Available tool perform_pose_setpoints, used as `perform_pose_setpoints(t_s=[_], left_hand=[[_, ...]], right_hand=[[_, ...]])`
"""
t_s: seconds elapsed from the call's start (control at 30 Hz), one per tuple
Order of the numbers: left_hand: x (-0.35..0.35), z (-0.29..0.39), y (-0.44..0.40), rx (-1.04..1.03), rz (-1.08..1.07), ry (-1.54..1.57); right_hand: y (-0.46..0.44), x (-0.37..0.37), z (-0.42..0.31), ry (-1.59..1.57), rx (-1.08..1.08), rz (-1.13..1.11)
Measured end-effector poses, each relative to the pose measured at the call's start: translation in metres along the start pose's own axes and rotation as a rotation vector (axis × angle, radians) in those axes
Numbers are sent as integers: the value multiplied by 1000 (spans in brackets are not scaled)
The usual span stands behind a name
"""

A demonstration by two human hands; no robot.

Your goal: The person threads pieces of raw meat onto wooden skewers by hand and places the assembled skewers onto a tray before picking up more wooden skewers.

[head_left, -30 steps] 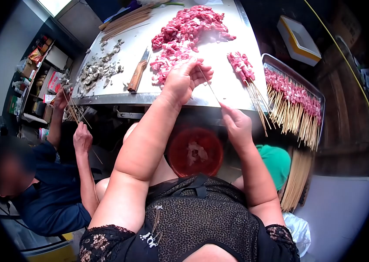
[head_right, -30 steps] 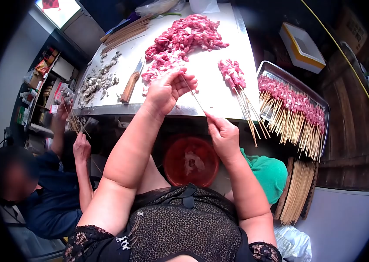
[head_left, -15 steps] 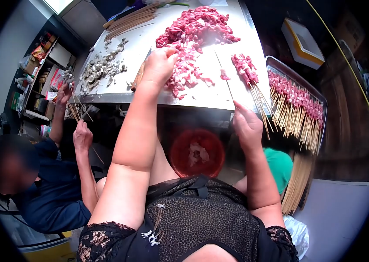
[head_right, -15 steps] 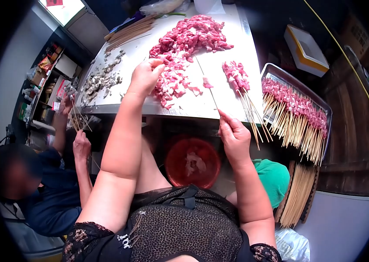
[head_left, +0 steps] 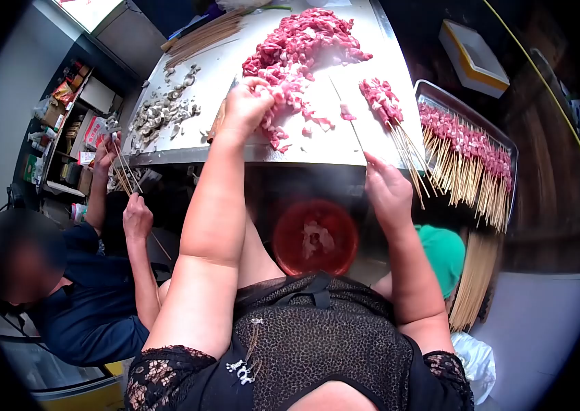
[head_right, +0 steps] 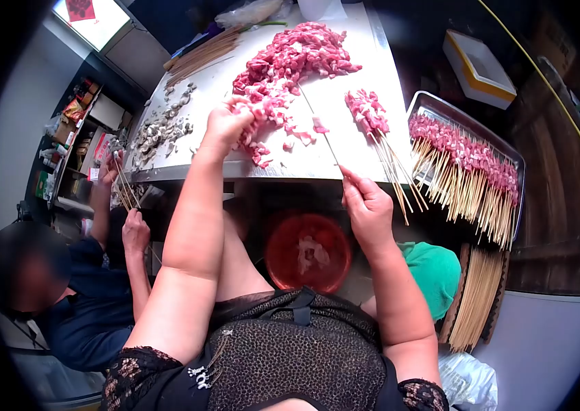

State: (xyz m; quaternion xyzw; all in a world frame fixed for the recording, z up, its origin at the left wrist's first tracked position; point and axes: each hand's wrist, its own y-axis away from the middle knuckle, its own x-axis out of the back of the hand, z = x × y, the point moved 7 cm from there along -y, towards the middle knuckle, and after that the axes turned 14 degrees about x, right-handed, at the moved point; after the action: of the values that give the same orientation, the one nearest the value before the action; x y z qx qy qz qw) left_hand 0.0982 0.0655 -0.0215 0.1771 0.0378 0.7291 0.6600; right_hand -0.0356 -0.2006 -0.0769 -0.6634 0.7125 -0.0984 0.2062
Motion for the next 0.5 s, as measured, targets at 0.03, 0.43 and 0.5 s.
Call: perform_pose_setpoints(t_s=[0.03, 0.43, 0.5], left_hand=[[3, 9, 0, -146, 28, 55], [17, 25, 23, -159, 381, -705], [24, 35, 26, -470, 557, -751]], right_hand=[[0, 0, 0, 3, -4, -5], [-2, 3, -1, 6, 3, 7], [-2, 2, -1, -1, -1, 10]])
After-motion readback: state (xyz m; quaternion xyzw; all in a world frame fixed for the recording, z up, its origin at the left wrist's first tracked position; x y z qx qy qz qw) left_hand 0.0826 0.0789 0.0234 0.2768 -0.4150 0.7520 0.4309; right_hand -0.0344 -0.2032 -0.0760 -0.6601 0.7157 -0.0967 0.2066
